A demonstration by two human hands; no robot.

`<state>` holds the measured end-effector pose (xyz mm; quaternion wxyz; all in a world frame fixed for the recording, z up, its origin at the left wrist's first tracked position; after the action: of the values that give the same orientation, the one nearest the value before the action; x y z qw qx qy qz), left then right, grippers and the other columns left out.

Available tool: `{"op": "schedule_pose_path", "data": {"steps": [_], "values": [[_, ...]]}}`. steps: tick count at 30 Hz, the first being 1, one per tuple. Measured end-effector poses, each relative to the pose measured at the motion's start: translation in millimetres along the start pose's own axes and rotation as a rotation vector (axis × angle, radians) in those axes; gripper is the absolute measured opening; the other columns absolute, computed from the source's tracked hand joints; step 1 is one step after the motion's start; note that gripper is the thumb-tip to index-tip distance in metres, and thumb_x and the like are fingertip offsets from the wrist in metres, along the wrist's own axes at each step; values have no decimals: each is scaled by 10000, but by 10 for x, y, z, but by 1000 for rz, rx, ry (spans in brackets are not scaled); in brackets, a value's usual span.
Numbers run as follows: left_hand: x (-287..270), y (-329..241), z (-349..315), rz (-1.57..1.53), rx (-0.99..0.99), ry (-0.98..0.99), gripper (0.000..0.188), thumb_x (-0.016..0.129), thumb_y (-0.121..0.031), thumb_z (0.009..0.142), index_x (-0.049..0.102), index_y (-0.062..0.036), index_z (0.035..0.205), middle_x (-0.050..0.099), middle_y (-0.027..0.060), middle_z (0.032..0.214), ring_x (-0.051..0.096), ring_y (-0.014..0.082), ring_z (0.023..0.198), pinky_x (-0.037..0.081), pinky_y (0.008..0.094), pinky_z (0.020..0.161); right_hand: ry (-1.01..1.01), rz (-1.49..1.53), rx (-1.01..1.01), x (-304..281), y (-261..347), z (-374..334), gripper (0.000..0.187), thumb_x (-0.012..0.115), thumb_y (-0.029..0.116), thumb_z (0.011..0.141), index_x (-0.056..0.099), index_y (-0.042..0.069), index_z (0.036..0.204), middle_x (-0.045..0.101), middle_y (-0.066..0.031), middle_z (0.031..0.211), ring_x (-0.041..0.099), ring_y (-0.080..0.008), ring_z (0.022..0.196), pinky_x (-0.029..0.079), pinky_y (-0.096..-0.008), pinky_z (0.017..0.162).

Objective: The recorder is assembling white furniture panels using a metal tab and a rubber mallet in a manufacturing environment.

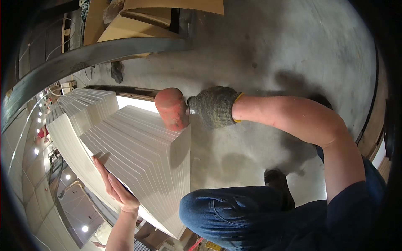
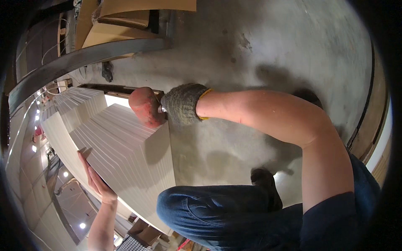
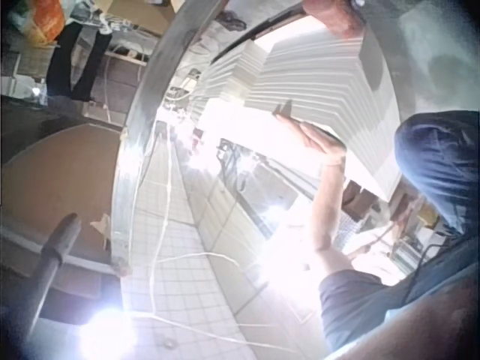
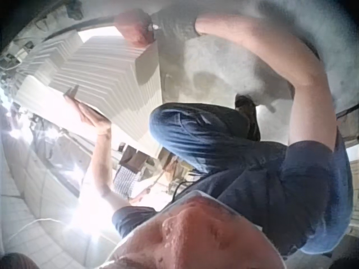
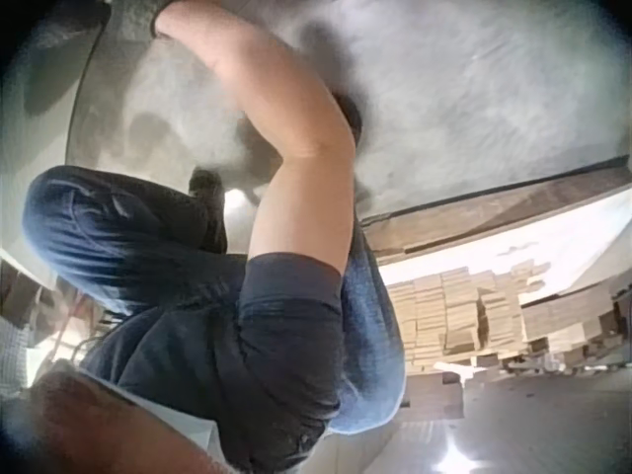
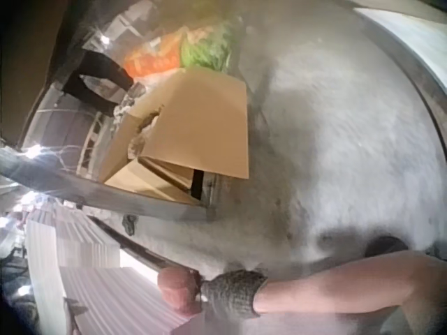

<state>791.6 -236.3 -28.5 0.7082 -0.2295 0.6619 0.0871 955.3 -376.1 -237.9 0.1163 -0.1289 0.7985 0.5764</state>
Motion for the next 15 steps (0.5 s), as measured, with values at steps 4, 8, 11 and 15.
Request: {"op": "schedule_pose_path", "data": {"steps": [4, 8, 11, 15], "values": [[-1, 8, 6, -1, -16, 8, 523, 189, -232, 981, 207, 77, 1403, 229, 169, 1485, 182, 254, 1386, 121, 349, 1135, -84, 174, -32, 70, -111, 100, 348, 583, 171, 778, 570, 113, 1121, 635, -121, 882, 626, -282, 818, 484, -404, 690], [-3, 14, 4, -26, -47, -3, 520, 190, -228, 981, 219, 80, 1398, 228, 173, 1484, 187, 261, 1385, 127, 353, 1135, -11, 14, -11, -13, -56, 9, 338, 575, 154, 773, 572, 117, 1110, 642, -117, 895, 627, -288, 815, 484, -412, 694], [1, 41, 13, -9, 1, -2, 516, 186, -222, 981, 223, 85, 1395, 232, 178, 1481, 193, 266, 1383, 130, 358, 1136, -44, 35, 15, 41, -157, 138, 353, 584, 167, 769, 572, 121, 1119, 650, -115, 921, 629, -297, 843, 484, -418, 707], [6, 53, -10, 35, 27, 3, 516, 184, -220, 980, 231, 90, 1390, 241, 181, 1476, 191, 269, 1382, 127, 361, 1138, -144, 117, -19, 110, -207, 213, 378, 584, 166, 763, 564, 111, 1136, 650, -115, 933, 631, -298, 864, 488, -410, 729]]}}
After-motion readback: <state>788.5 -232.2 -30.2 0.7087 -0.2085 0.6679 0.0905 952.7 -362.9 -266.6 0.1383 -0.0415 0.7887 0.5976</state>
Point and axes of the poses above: each hand's wrist, its own z-axis towards the middle knuckle, its own x-axis out of the palm, y = z × x, the point moved 5 cm from there along z, towards the middle knuckle
